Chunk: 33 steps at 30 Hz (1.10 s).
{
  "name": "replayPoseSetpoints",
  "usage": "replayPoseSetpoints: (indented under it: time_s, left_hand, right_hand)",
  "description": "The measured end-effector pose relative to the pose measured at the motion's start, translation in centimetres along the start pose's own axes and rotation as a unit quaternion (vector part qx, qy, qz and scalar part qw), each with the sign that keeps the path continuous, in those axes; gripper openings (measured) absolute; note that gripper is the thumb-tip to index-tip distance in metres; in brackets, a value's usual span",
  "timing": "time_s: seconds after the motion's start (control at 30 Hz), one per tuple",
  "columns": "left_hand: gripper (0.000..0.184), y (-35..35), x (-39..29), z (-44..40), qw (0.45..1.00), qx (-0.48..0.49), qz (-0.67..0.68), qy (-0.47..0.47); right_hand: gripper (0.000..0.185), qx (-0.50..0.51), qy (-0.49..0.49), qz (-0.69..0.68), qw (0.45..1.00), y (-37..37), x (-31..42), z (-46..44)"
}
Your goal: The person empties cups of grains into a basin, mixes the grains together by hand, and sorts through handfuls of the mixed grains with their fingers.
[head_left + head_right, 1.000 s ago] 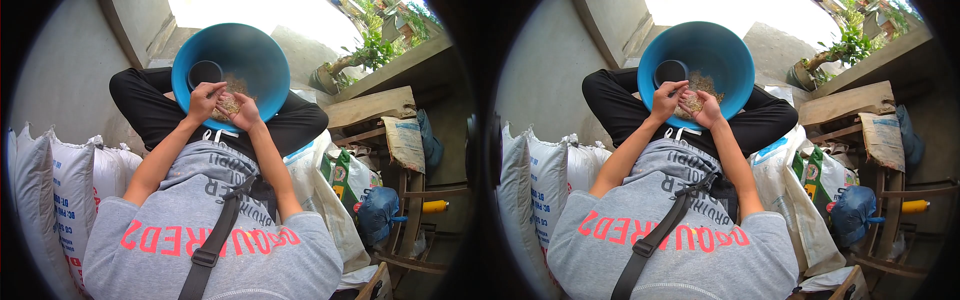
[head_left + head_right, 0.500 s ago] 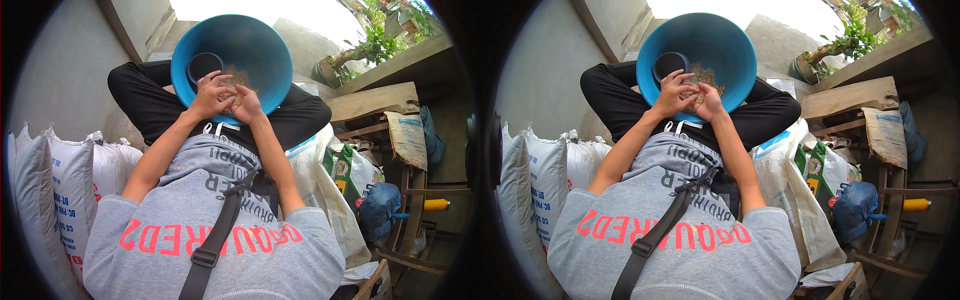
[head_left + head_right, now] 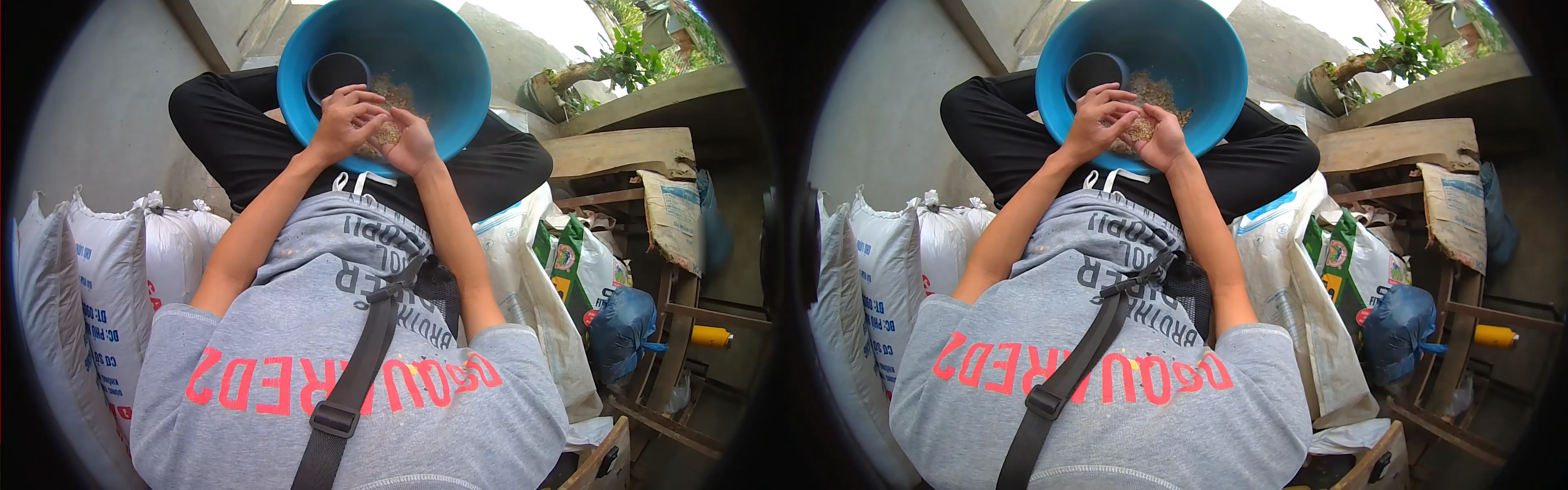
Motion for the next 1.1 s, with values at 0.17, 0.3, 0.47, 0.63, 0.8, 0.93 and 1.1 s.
replayPoseSetpoints:
  time_s: [0.17,0.3,0.47,0.63,0.8,0.93,1.1]
  left_hand:
    - [0.014,-0.9,0.0,-0.4,0.984,-0.138,-0.065,-0.097]
    - [0.016,-0.9,-1.1,-0.1,0.996,-0.032,-0.081,0.005]
    - [0.017,-0.2,-1.8,0.3,0.992,0.078,-0.081,0.06]
    - [0.014,0.0,-1.6,0.5,0.991,0.094,-0.078,0.053]
    - [0.013,0.0,-1.3,0.5,0.99,0.117,-0.072,0.035]
    - [0.012,0.0,-1.4,0.4,0.992,0.11,-0.059,0.033]
    - [0.014,-0.1,-1.2,0.2,0.996,0.078,-0.03,0.021]
  right_hand:
    - [0.052,0.018,0.012,-0.043,0.999,0.8,0.2,-0.1]
    - [0.053,0.0,-0.022,-0.056,0.998,-0.1,0.1,-0.3]
    - [0.052,0.008,-0.029,-0.071,0.997,-0.8,0.0,-0.6]
    - [0.05,0.017,-0.018,-0.076,0.997,-1.1,0.0,-0.5]
    - [0.046,0.011,-0.013,-0.081,0.997,-1.2,0.0,-0.6]
    - [0.044,0.009,-0.008,-0.069,0.998,-1.4,0.1,-0.7]
    - [0.045,0.026,0.01,-0.067,0.997,-1.1,0.2,-0.5]
Point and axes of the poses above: each hand's wrist, its own z-axis away from the middle knuckle, its own y-axis out of the palm, x = y × z, the point moved 1 cm from there along -z, towards the middle knuckle
